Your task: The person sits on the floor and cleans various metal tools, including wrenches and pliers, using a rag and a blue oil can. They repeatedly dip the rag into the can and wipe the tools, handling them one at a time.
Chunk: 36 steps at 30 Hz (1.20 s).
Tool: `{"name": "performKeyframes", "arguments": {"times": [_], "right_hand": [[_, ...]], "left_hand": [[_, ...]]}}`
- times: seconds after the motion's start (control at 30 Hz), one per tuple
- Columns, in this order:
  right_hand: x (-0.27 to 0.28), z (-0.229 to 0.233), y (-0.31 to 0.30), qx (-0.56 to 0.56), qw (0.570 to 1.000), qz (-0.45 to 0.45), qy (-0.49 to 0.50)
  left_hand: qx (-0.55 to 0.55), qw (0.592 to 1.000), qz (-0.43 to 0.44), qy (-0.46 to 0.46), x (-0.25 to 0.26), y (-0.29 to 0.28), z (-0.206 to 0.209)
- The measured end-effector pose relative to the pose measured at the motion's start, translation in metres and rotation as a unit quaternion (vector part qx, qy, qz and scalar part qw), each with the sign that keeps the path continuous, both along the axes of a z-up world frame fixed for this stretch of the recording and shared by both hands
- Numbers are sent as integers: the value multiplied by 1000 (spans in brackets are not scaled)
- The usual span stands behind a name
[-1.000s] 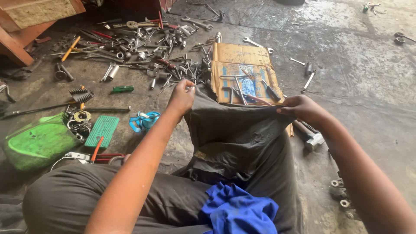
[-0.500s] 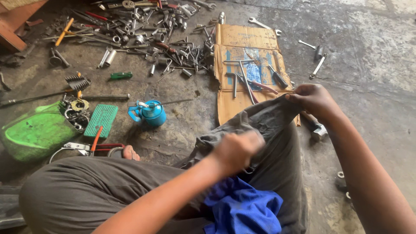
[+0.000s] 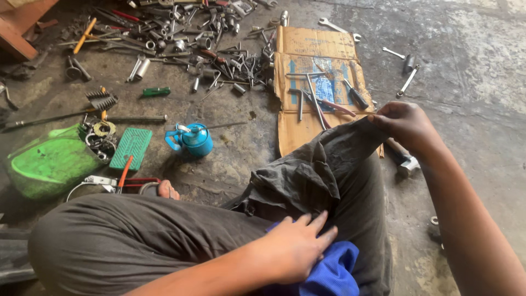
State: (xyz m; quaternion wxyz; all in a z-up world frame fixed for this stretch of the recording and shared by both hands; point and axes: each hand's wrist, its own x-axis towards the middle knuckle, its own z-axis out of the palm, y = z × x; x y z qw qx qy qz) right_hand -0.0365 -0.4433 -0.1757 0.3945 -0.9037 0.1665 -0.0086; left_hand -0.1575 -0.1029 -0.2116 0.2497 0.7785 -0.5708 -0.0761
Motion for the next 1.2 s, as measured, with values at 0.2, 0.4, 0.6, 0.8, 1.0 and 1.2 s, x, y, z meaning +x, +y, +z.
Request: {"name": "performKeyframes", "arguments": {"times": [0.2,0.4,0.6,0.8,1.0,1.2], "right_hand": [[-17,7,43,-106,983,54,-142],[-51,3,136,-125,957,230,-126],[-64,3,135,-209,895,381,-101],[-61,22,100,-229,965,126,-18],[-52,-15,101,-320,942,97,-36],[-54,-23,61,41,995,83,-44]], "left_hand": [[78,978,146,127,57,28,31],[-21,923,367,115,121,23,38],[-46,896,393,202,147,3,23],[-138,979,150,14,174,-40,-6],[-21,998,51,25,212,-87,-12],[-29,993,46,106,207,-91,14]]}}
